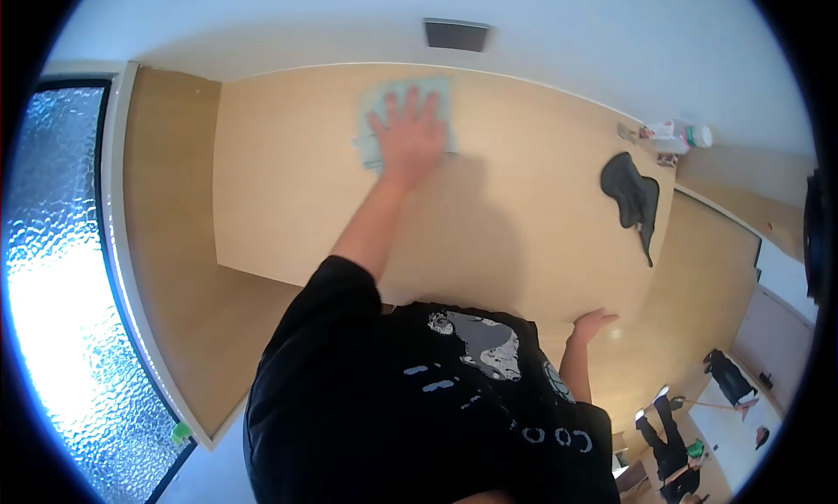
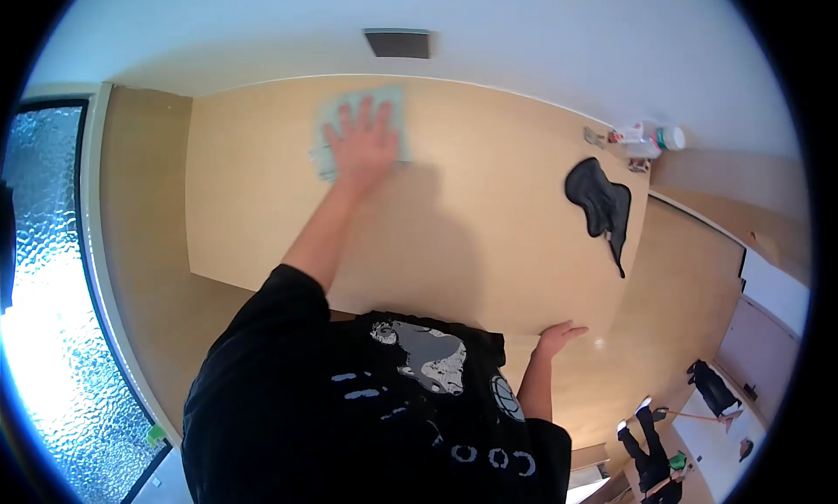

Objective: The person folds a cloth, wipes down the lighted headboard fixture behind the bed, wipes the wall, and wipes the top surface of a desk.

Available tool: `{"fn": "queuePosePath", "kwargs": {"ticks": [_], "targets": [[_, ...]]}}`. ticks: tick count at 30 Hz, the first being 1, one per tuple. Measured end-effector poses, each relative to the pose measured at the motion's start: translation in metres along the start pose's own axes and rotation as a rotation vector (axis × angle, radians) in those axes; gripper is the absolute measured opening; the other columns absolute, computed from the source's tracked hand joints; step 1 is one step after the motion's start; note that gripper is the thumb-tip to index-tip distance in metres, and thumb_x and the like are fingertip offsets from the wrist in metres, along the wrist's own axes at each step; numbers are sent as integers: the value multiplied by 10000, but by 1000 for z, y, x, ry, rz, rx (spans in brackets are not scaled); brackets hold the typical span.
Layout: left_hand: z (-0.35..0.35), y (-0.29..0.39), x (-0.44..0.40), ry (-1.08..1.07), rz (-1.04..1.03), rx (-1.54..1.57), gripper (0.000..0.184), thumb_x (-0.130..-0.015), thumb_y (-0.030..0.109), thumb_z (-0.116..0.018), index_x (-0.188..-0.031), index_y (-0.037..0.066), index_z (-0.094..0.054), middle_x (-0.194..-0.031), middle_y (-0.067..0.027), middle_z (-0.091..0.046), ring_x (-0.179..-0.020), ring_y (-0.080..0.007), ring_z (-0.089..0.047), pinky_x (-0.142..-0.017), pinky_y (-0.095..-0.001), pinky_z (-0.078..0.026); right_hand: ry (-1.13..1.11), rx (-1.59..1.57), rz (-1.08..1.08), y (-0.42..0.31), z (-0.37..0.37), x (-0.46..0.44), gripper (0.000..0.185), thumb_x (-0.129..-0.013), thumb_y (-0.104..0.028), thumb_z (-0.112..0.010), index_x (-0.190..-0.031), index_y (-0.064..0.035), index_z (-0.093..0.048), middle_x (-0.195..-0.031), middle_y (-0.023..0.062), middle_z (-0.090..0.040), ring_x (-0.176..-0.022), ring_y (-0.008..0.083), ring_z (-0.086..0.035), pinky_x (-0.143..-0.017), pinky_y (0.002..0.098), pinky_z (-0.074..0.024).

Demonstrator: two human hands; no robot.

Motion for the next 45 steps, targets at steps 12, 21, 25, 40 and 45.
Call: {"fn": "queuePosePath", "kwargs": {"ticks": [12, 21, 25, 40, 45], "targets": [[22, -441, 16, -129, 778, -305, 679, -982, 633, -314, -1593, 355, -216, -1683, -44, -151, -1517, -410, -159, -1084, -783, -162, -165, -206, -503, 3, 4, -5, 708, -1055, -430, -336, -1596, -269, 91, -747, 39, -535, -620, 199, -508, -560, 433, -464], [35, -407, 23, -194, 840, -221, 654, -1000, 588, -277, -1599, 339, -194, -1689, -23, -124, -1527, -402, -120, -1105, -759, -122, 87, 287, -116, -31, -6, 29, 796, -1026, -374, -408, -1574, 0, 33, -1341, 391, -511, -1225, 461, -557, -1009, 474, -457], [46, -330, 38, -214, 711, -262, 643, -1013, 573, -267, -1600, 317, -199, -1680, -24, -161, -1511, -414, -157, -1078, -762, -181, 159, 149, 77, -27, -11, 32, 801, -1022, -367, -428, -1569, 19, 12, -1279, 395, -553, -1163, 483, -587, -995, 483, -461], [51, 53, 196, -316, -129, -248, 671, -991, 480, -433, -1580, 191, -294, -1668, -88, -179, -1510, -420, -139, -1095, -729, -164, -221, 189, 87, -15, 4, 49, 892, -1005, -439, -479, -1584, -67, 89, -1192, 300, -647, -1072, 467, -633, -960, 519, -481], [39, 102, 208, -214, -52, -203, 581, -1004, 420, -408, -1538, 193, -385, -1658, -36, -228, -1499, -396, -192, -1086, -698, -206, -398, 15, 386, 35, 18, 31, 858, -1002, -355, -529, -1597, -77, 24, -1146, 272, -653, -991, 392, -638, -915, 450, -501]]}}
Point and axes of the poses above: each hand's wrist, its own x-axis away from the middle knuckle, its own z-axis out of the back of the hand, y = z × x, the point moved 5 cm from there along -x, towards the middle knuckle
